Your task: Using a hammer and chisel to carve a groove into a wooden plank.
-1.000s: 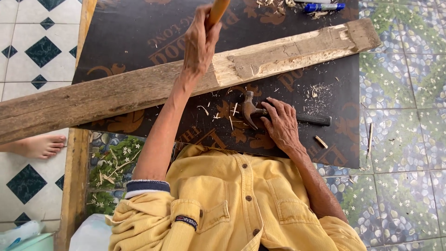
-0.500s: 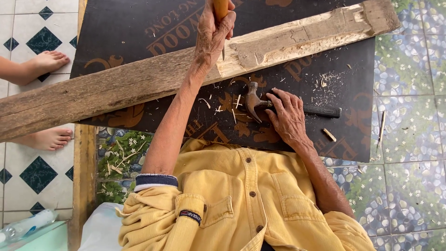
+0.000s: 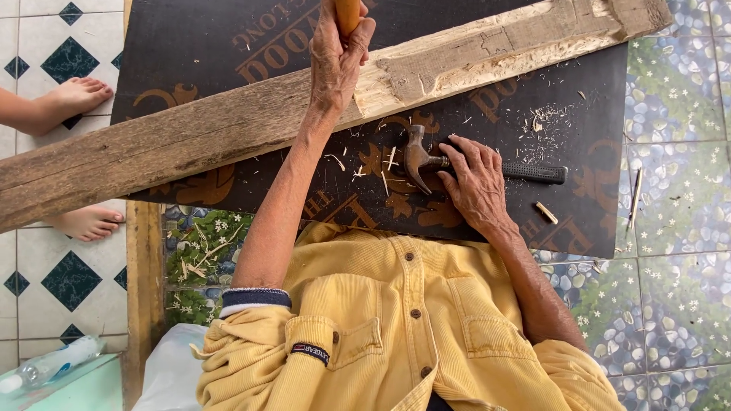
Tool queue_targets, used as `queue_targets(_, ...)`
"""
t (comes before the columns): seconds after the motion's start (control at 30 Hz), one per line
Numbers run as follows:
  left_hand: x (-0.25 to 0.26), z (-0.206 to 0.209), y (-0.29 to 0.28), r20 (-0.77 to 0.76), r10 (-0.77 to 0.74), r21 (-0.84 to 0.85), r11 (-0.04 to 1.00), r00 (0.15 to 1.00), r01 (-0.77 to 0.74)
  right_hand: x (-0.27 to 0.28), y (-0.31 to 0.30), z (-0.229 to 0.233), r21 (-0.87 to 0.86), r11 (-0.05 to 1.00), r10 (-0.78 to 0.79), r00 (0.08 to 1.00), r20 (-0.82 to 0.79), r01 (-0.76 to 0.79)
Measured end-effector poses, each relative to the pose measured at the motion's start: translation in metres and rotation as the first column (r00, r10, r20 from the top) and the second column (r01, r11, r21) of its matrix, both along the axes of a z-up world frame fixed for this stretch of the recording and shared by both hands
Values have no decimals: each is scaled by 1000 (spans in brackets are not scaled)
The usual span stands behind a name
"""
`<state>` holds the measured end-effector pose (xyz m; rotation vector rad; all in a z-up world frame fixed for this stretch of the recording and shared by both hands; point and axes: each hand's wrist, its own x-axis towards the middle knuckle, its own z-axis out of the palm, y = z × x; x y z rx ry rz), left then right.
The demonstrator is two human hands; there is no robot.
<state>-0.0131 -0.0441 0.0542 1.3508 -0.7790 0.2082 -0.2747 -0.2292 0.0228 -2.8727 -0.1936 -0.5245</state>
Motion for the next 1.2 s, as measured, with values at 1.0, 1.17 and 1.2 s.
queue_targets(1.0, -7, -60, -28, 234, 331, 251, 888, 914, -386, -1, 3, 4, -3, 1000, -4, 1000, 11, 4)
queue_targets(1.17, 8, -82, -20, 245, 396, 158, 884, 885, -440, -1, 2, 1, 1, 1000, -5, 1000, 9, 5)
queue_targets(1.2, 7, -82, -15, 276, 405, 107, 888, 871, -447, -2, 2, 1, 9, 1000, -4, 1000, 8, 4)
